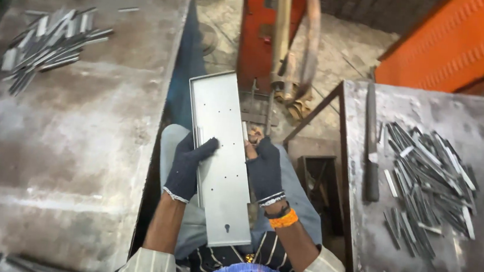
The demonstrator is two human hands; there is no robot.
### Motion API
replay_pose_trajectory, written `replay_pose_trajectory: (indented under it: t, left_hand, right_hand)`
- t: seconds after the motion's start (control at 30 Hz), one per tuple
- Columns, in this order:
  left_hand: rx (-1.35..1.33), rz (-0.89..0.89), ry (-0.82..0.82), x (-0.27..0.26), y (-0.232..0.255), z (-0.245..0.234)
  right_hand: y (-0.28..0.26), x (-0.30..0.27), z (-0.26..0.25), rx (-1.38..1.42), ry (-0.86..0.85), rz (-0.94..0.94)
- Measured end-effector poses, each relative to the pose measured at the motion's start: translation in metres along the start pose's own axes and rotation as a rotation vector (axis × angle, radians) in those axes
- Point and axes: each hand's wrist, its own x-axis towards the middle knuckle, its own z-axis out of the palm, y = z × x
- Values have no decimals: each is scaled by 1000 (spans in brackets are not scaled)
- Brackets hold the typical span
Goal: Joining small metal clips to a rectangular metal frame using a spot welding machine.
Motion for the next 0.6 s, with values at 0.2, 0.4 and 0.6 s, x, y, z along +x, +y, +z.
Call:
replay_pose_trajectory:
  t: [0.2,0.4,0.6]
  left_hand:
    - [-83,-149,-21,2,-43,35]
    - [-209,-262,14,19,-74,37]
    - [-111,-217,-70,12,-56,70]
  right_hand:
    - [49,-16,-68,-141,129,97]
    - [114,-57,-207,-176,496,439]
    - [194,-66,-343,-1099,585,452]
